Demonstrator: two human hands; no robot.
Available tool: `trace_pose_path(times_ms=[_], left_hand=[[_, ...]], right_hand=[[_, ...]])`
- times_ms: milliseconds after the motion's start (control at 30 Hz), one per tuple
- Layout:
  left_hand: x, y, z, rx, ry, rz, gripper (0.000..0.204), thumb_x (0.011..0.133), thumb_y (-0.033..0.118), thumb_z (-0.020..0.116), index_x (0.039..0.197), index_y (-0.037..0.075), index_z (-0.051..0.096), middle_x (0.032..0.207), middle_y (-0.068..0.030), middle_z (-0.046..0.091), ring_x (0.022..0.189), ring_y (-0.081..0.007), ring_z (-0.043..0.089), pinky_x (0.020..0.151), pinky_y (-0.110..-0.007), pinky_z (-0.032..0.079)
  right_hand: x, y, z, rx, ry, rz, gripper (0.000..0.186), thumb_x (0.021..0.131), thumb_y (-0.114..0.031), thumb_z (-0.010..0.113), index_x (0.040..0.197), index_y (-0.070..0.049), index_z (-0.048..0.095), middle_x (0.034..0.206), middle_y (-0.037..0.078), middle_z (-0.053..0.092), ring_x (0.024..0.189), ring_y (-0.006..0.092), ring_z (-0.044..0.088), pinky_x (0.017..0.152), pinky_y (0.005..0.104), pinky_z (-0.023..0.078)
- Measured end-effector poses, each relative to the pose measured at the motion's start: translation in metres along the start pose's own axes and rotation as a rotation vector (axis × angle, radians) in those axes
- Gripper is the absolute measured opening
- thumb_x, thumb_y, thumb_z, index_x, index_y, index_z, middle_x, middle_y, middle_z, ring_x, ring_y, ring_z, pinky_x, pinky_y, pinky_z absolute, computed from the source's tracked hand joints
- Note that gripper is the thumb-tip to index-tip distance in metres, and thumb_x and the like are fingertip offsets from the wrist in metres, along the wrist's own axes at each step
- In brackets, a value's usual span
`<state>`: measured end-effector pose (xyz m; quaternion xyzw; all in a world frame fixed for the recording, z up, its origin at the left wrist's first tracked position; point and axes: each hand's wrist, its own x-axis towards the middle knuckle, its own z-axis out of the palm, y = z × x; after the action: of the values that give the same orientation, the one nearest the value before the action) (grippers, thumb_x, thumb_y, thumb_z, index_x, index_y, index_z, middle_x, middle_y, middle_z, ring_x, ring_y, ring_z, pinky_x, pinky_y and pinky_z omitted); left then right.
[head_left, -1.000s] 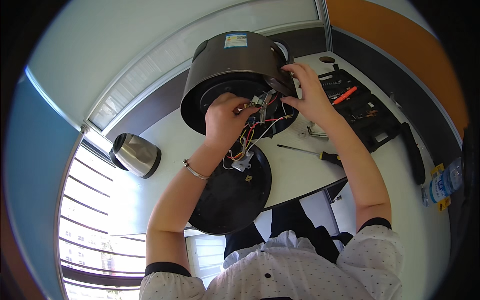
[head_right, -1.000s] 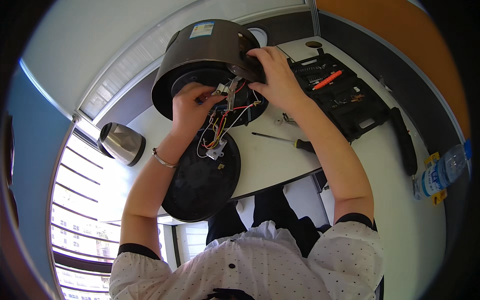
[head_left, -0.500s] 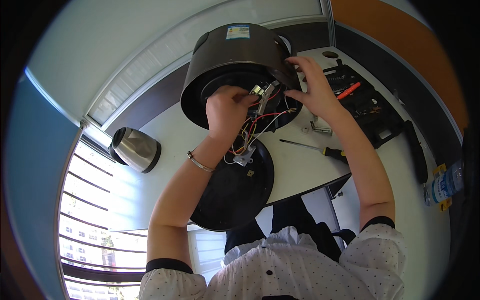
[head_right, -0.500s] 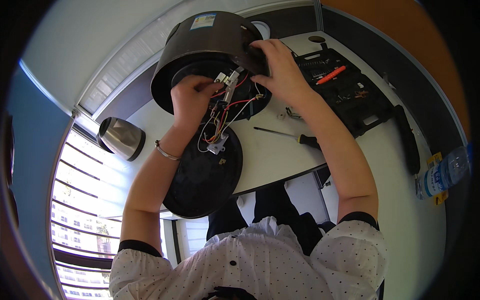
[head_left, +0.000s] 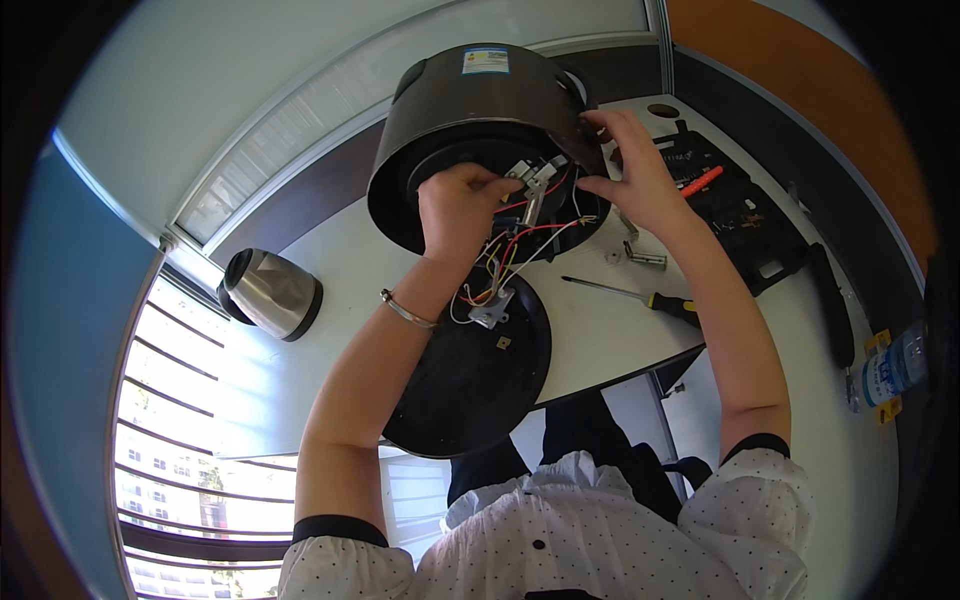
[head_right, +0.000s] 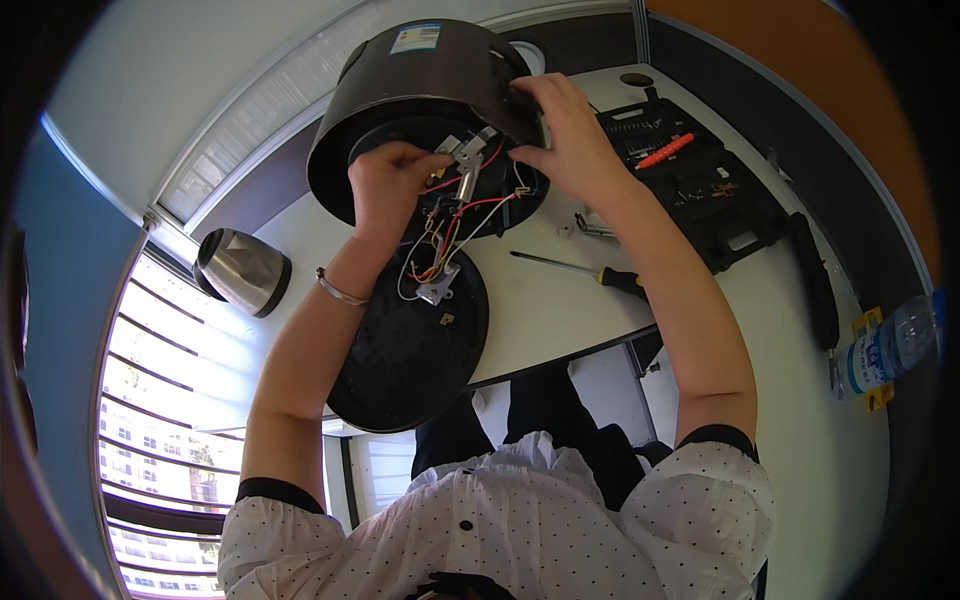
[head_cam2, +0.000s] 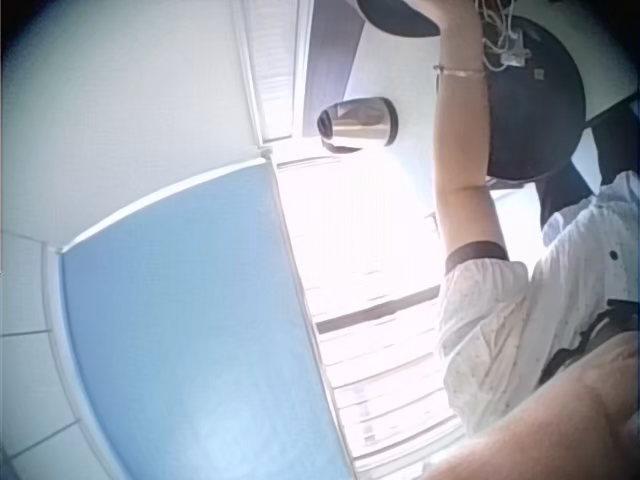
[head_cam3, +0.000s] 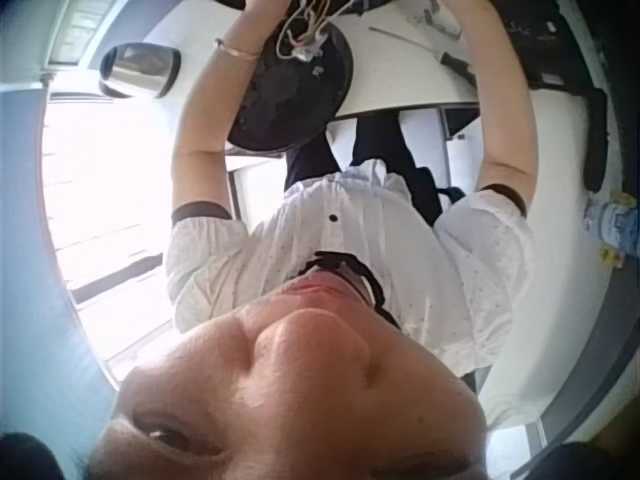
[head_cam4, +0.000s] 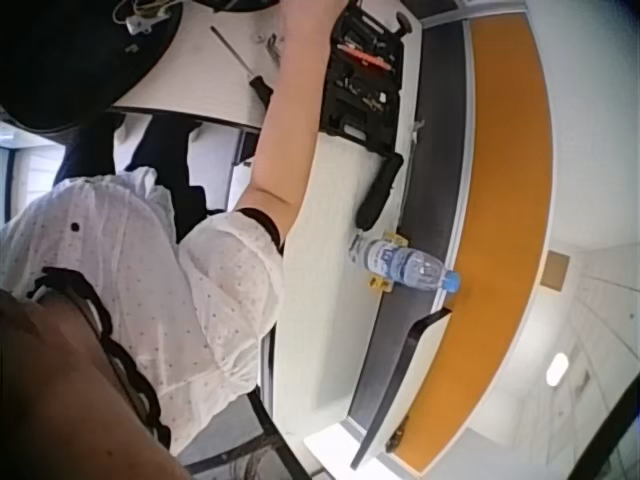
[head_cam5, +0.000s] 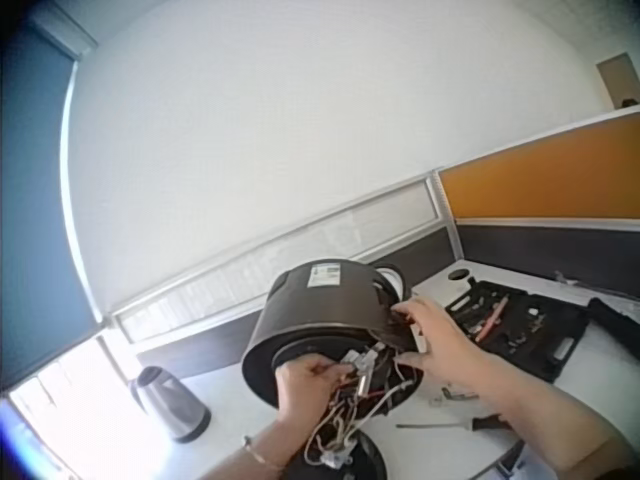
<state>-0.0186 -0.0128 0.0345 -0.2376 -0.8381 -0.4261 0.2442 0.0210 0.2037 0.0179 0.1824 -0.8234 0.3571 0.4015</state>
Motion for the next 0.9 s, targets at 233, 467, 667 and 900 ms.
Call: trace_pose_path(times_ms=[233, 467, 667, 900], left_hand=[[-0.0013, 0.0032, 0.0003, 0.056, 0.018, 0.035, 0.020, 0.065, 0.021, 0.078, 0.070, 0.003, 0.070, 0.060, -0.0111, 0.063, 0.050, -0.0216, 0.059, 0.050, -0.030, 0.046], [-0.0015, 0.0004, 0.0026, 0.103, 0.062, 0.154, 0.021, 0.066, 0.023, 0.078, 0.068, 0.003, 0.069, 0.062, -0.0110, 0.063, 0.054, -0.0245, 0.060, 0.052, -0.031, 0.047], [-0.0012, 0.0007, 0.0024, 0.099, 0.058, 0.158, 0.021, 0.066, 0.022, 0.078, 0.068, 0.003, 0.069, 0.063, -0.0112, 0.063, 0.055, -0.0249, 0.061, 0.052, -0.032, 0.047], [0.0001, -0.0014, 0.0036, 0.078, 0.049, 0.144, 0.021, 0.065, 0.022, 0.078, 0.069, 0.003, 0.069, 0.063, -0.0116, 0.063, 0.055, -0.0246, 0.060, 0.052, -0.032, 0.047]], right_hand=[[-0.0003, 0.0001, -0.0014, 0.015, -0.008, -0.008, 0.064, 0.065, 0.002, 0.076, 0.121, -0.009, 0.047, 0.110, 0.006, 0.050, 0.101, 0.0216, 0.052, 0.079, 0.0329, 0.045], [-0.0008, -0.0001, -0.0004, -0.010, 0.010, -0.017, 0.063, 0.065, 0.003, 0.075, 0.121, -0.008, 0.047, 0.109, 0.007, 0.050, 0.101, 0.0222, 0.052, 0.079, 0.0324, 0.044], [-0.0016, -0.0028, -0.0006, -0.006, 0.011, -0.012, 0.064, 0.065, 0.003, 0.074, 0.122, -0.008, 0.047, 0.109, 0.007, 0.050, 0.101, 0.0227, 0.052, 0.079, 0.0323, 0.044], [-0.0016, -0.0029, -0.0020, 0.000, 0.006, -0.017, 0.065, 0.065, 0.003, 0.075, 0.122, -0.008, 0.047, 0.110, 0.007, 0.050, 0.101, 0.0225, 0.052, 0.079, 0.0321, 0.044]])
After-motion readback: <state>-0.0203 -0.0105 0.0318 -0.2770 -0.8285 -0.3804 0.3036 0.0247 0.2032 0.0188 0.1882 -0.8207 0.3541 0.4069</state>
